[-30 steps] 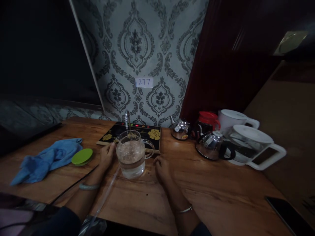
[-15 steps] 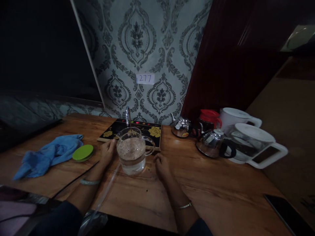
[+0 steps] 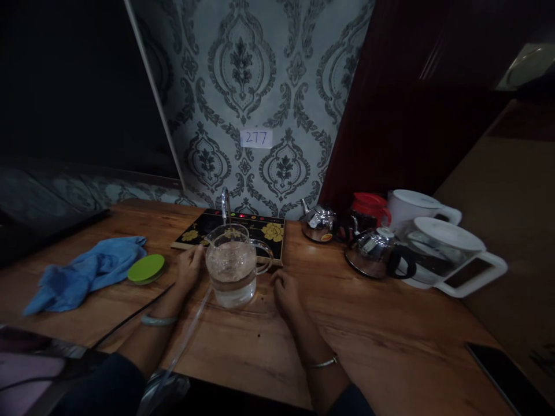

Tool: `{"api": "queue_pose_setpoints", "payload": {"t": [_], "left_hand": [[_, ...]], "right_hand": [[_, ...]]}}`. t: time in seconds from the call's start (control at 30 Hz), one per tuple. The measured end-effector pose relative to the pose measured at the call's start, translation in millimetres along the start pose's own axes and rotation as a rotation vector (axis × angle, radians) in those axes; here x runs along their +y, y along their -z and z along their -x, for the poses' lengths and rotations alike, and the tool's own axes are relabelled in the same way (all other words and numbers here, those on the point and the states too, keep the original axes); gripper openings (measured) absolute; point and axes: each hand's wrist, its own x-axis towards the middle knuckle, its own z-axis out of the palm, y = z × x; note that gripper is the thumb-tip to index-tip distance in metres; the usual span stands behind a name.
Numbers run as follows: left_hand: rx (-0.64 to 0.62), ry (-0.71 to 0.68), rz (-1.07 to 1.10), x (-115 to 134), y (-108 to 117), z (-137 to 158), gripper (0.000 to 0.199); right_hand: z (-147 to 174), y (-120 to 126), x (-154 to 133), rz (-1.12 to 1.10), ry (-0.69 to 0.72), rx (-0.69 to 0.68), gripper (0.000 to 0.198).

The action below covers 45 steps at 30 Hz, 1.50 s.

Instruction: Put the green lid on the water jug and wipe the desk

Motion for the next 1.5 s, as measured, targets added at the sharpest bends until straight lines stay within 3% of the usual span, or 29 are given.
{"api": "queue_pose_setpoints", "payload": {"t": [1.5], "left_hand": [[0.000,0.009,0.022,-5.0,-0.8,0.9,0.045]], "right_hand": [[-2.2,2.1,2.7,-0.005,0.010,-0.043,0.021]]}}
